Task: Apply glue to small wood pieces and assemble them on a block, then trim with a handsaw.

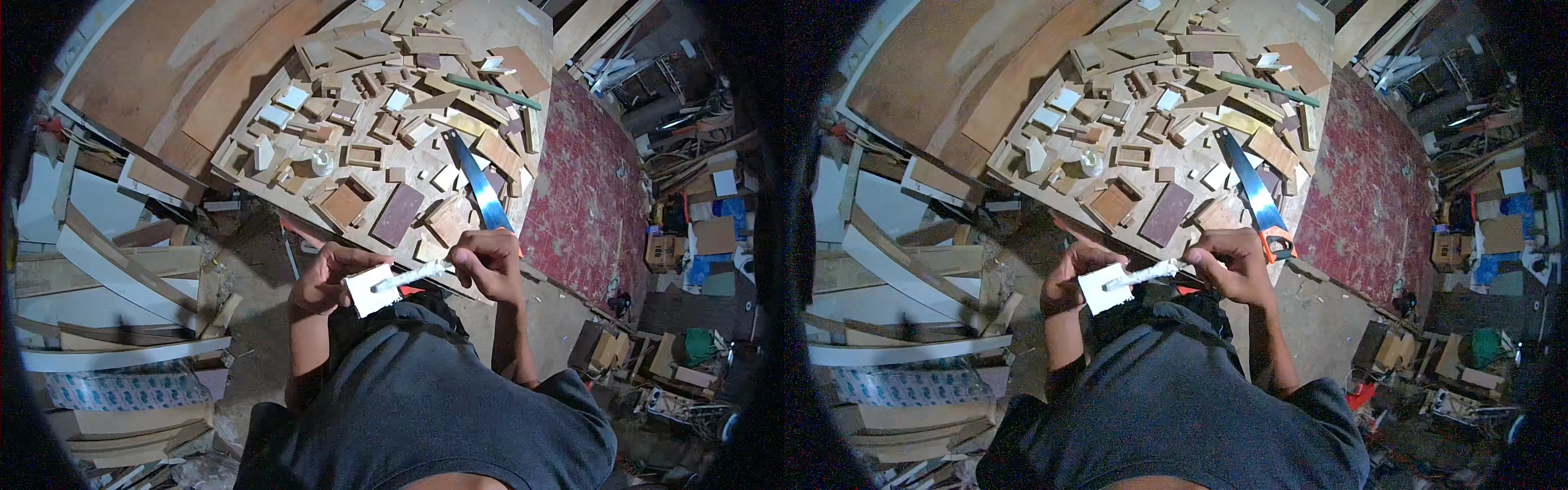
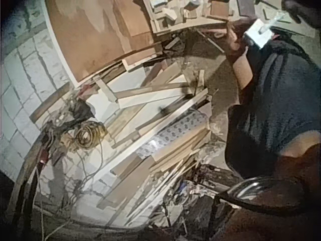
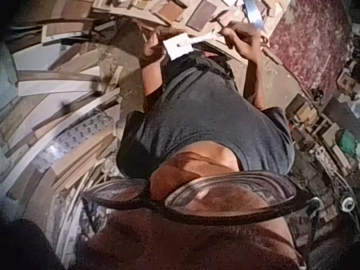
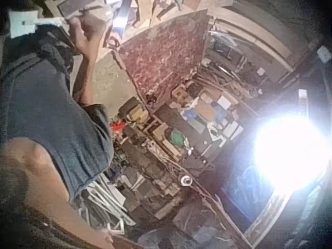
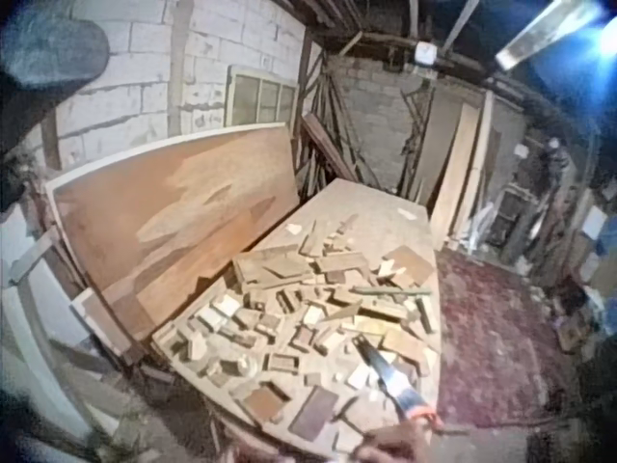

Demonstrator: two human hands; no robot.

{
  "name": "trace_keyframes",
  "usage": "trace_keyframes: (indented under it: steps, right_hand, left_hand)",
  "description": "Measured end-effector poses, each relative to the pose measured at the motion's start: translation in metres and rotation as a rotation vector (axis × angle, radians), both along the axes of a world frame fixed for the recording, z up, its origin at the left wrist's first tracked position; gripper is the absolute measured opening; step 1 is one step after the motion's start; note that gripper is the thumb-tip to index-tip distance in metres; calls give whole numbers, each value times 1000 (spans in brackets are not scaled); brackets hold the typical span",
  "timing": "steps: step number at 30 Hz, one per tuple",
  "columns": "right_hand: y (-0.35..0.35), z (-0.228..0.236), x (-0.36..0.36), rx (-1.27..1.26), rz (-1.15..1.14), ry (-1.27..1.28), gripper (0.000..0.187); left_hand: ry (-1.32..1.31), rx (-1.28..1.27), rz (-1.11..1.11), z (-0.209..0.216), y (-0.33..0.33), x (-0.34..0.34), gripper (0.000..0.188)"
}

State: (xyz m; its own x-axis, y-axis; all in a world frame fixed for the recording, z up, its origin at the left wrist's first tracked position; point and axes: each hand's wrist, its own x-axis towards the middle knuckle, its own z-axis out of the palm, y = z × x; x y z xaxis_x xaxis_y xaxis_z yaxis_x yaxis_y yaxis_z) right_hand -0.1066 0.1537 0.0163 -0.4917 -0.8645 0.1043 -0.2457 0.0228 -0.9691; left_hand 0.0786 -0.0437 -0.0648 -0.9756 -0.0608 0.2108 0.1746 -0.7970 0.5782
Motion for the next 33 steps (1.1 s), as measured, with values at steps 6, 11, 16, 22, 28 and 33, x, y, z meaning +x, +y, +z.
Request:
trace_keyframes:
  steps: [6, 11, 16, 22, 28, 33]
  right_hand:
    - [-21, -19, 7, 29, -63, -84, 27]
    - [-36, -34, 7, 111, 66, -68, 24]
    - [-44, -41, 9, 123, 93, -119, 24]
    - [-86, -68, 1, 89, -65, -174, 26]
    - [-202, -156, -56, 334, -160, 331, 29]
    - [-266, -247, -85, 179, -155, 657, 17]
  left_hand:
    - [-14, 31, 17, -30, -15, 10, 75]
    - [-147, 5, 64, -42, -29, 17, 82]
    - [-34, 160, -39, -51, -39, 18, 72]
    - [-97, 191, 49, -76, -53, 40, 68]
    - [-217, 111, 332, -102, -41, 86, 57]
    - [-402, 109, 389, -98, -20, 123, 64]
